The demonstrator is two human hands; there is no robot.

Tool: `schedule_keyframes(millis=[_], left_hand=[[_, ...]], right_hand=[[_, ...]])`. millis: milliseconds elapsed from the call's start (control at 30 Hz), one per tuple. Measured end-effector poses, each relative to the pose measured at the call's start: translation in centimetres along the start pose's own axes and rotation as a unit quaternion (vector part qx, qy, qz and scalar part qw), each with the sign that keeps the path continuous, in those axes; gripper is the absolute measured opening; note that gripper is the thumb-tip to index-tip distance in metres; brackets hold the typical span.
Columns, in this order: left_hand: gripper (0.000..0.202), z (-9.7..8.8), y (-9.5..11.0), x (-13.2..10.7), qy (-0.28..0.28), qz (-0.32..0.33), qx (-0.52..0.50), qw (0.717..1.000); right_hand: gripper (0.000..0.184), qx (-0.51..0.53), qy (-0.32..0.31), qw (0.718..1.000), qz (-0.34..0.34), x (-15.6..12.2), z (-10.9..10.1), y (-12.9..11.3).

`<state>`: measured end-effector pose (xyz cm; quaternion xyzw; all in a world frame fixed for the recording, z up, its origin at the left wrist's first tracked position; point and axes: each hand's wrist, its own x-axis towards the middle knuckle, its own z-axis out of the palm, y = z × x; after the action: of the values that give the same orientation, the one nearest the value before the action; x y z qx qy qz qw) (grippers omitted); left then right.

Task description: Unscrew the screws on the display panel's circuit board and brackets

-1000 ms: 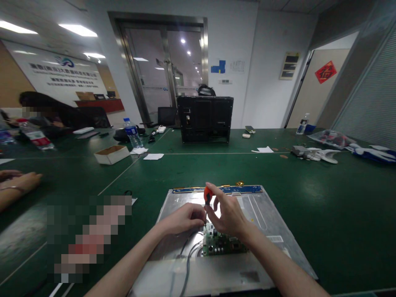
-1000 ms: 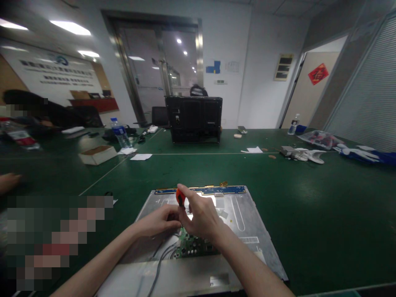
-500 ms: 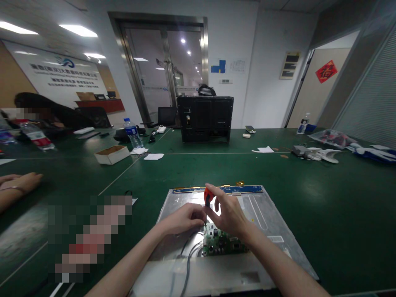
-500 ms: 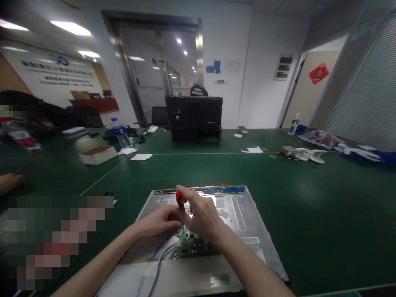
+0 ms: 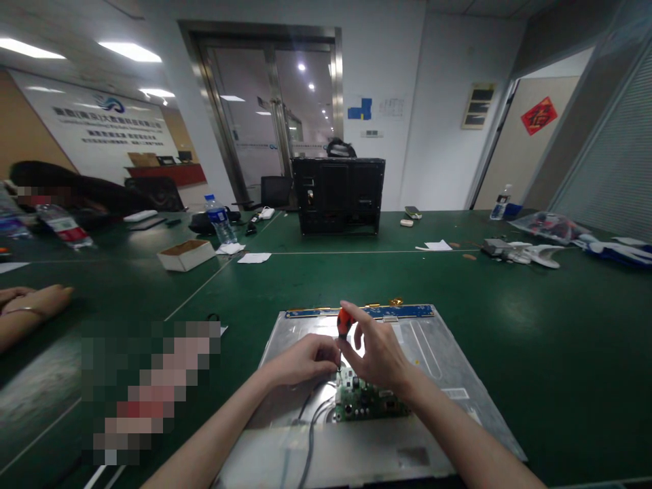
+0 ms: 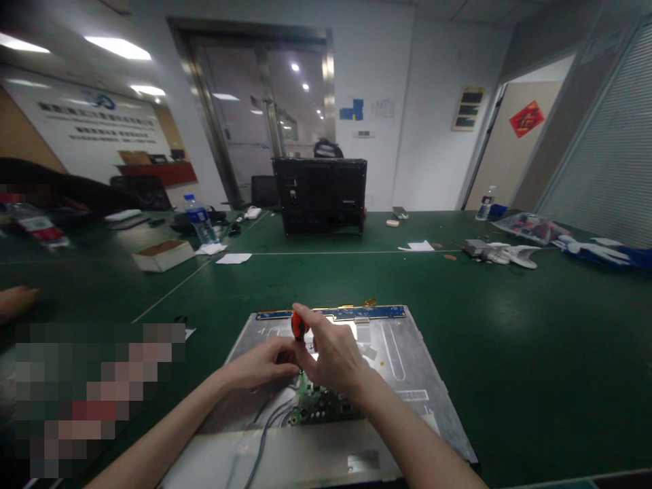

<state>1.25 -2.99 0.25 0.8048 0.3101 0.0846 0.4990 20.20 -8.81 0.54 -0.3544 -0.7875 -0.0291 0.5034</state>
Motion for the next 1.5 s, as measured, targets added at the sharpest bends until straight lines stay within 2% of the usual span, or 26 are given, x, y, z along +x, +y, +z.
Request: schedule_keyframes(millis=[567, 900, 1233, 1500], left_hand=[[0.009, -0.02, -0.51, 0.11, -0.003, 0.003, 0.015, 1.0], [0.009, 0.15, 0.06, -0.1, 0.024, 0.008, 0.021, 0.999], [0.008, 0.08, -0.12, 0.1, 0.006, 0.009, 0.01, 1.0], [0.006, 0.21, 0.33, -0.08, 0.029, 0.011, 0.041, 0.999]], right_hand=[[0.065, 0.012, -0.006, 1.0, -0.011, 0.26, -0.38, -0.39], [0.056, 0.002, 0.002, 1.0, -0.016, 0.31, -0.34, -0.26], [0.062, 0.016, 0.002, 1.0, -0.019, 0.23, -0.49, -0.52], [0.057, 0.005, 0.007, 1.0, -0.019, 0.28, -0.27, -0.31]])
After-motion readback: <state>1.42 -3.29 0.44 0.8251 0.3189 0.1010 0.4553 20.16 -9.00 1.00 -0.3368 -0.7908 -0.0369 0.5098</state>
